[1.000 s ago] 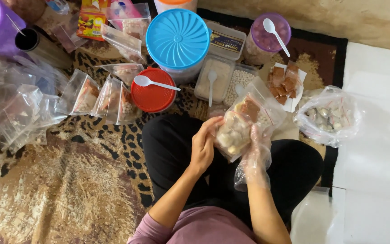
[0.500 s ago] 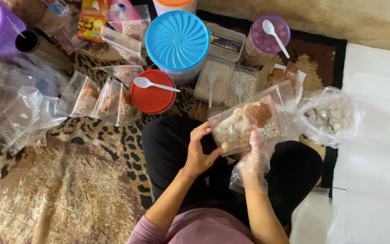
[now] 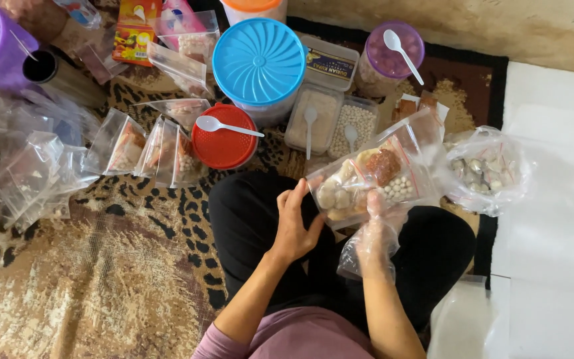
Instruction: Manually sorting and packaging small food items into individual plastic bags while sitting on the floor.
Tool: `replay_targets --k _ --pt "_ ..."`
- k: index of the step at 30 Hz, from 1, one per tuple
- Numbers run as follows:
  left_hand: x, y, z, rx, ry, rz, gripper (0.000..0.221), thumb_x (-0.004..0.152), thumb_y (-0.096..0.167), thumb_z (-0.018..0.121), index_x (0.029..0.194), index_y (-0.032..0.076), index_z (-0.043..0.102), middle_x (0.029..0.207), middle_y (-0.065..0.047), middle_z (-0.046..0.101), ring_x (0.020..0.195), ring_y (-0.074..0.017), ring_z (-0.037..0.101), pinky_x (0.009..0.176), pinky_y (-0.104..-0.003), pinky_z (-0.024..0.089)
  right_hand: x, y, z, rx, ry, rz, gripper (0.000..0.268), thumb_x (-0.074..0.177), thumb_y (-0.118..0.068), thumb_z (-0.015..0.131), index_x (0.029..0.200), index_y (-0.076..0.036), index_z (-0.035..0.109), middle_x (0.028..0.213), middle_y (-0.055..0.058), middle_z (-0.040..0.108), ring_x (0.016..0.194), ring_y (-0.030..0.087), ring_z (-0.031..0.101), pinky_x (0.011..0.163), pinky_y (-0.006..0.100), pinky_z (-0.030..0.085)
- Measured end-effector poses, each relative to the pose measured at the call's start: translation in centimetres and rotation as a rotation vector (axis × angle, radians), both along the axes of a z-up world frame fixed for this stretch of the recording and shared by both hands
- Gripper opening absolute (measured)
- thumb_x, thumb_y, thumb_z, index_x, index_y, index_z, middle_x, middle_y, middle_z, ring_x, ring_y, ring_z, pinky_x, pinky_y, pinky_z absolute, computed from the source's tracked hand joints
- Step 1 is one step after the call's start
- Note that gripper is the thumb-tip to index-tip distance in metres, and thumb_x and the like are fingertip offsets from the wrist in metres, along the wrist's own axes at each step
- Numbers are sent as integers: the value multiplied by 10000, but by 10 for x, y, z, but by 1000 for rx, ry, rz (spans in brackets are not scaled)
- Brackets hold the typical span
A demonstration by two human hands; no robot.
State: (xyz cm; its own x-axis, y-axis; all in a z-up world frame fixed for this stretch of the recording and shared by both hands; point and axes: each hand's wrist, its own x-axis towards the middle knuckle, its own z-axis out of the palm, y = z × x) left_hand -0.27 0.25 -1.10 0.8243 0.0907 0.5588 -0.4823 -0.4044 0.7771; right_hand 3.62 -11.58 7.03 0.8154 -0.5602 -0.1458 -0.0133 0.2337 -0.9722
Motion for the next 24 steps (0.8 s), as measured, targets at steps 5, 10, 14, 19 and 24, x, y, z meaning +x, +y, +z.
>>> replay_targets --k 5,10,14,19,24 --pt "12 28 20 -327 210 -31 425 836 106 541 1253 42 591 822 -58 639 753 -218 588 772 -374 496 -8 -16 52 -146 113 294 985 755 -405 852 1511 -60 324 1417 225 419 1210 303 579 1030 424 537" --pt "28 12 10 -309 386 -158 277 939 372 714 1029 112 681 740 -84 634 630 -231 610 610 -379 534 -14 -12 47 -256 279 395 891 752 -493 763 1495 -144 420 1405 197 496 1168 320 635 990 402 546" --pt "28 3 3 -351 348 -93 335 1052 300 537 773 128 606 568 -18 557 512 -172 517 535 -312 468 -25 -17 6 -286 596 236 747 845 -726 577 1452 -293 536 1424 79 576 1264 254 591 1088 312 440" --pt "23 1 -8 -465 450 -175 377 1104 266 453 776 113 558 609 -19 494 627 -122 471 592 -301 447 -26 -14 9 -348 750 230 757 882 -837 438 1454 -352 544 1420 74 602 1289 261 580 1105 289 408" --pt "27 9 10 -588 653 -429 394 1014 280 614 1326 46 556 1123 -189 653 1080 -243 585 953 -464 504 -9 -10 7 -470 622 415 789 942 -791 360 1495 -241 476 1490 84 511 1357 285 516 1154 392 374"
